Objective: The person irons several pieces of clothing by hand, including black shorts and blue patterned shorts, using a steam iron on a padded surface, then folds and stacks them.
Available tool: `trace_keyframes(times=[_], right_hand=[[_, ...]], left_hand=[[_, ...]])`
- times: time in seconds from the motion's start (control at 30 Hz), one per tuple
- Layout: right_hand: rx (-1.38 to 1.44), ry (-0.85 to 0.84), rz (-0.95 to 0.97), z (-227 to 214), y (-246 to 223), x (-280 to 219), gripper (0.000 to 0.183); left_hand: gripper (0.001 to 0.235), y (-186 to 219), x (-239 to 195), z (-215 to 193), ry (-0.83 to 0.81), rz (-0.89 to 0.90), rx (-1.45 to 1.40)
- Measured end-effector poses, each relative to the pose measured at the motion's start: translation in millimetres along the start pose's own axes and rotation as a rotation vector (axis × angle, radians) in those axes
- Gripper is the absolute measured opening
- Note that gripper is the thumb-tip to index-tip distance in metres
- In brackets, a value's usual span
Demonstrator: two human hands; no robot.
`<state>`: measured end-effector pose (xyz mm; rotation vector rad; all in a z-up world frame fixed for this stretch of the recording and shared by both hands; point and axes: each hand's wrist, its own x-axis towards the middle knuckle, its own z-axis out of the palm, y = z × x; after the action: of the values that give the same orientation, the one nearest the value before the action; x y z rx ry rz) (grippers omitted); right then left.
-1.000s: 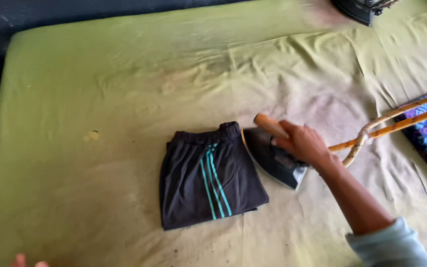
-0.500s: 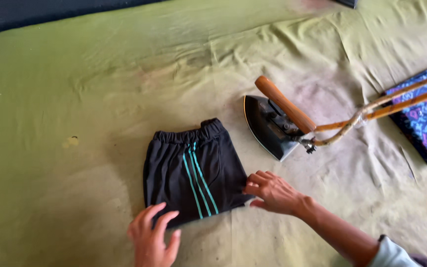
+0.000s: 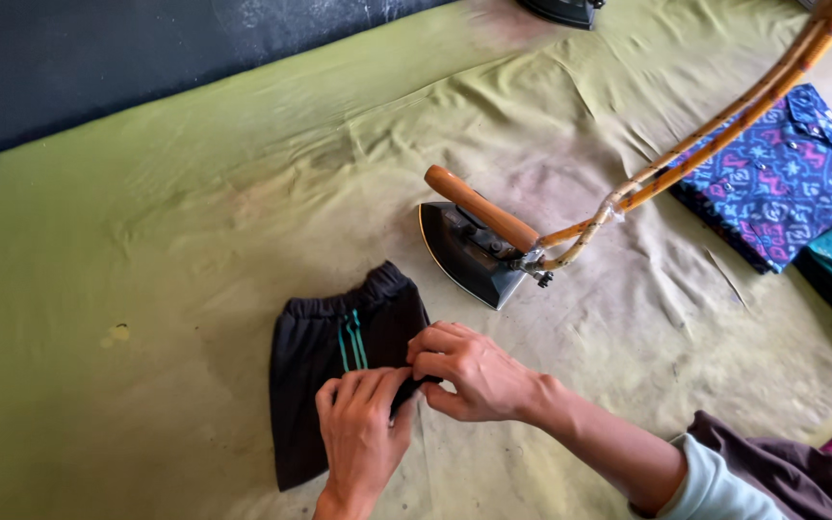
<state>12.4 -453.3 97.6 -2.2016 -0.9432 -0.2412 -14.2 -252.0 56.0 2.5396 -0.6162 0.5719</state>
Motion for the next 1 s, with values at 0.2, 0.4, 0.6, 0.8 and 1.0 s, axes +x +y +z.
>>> trace_keyframes(times=[0.2,0.4,0.6,0.8,1.0], right_hand=[[0.208,-0.089,0.188,-3,-3,-37,0.097],[0.151,0.022,-0.010,-42,-52,-45,0.043],[0.364,-0.134,0.339,-91,-136,-77,0.057],[0.502,0.054,0.667,-114,-158,-157,0.029],[0.338,0.364,1.253,-217,-122,-266,0.028]], left_hand=[[0.019,19,3,-41,-0.042,0.089,-0.158],[0.017,55,7,-76,-0.010,0.338,-0.217],[0.019,97,-1,-88,0.054,0.354,-0.340],[0.033,154,21,-88,-0.212,0.430,-0.612],[0.058,160,38,-23,-0.283,0.306,-0.748]])
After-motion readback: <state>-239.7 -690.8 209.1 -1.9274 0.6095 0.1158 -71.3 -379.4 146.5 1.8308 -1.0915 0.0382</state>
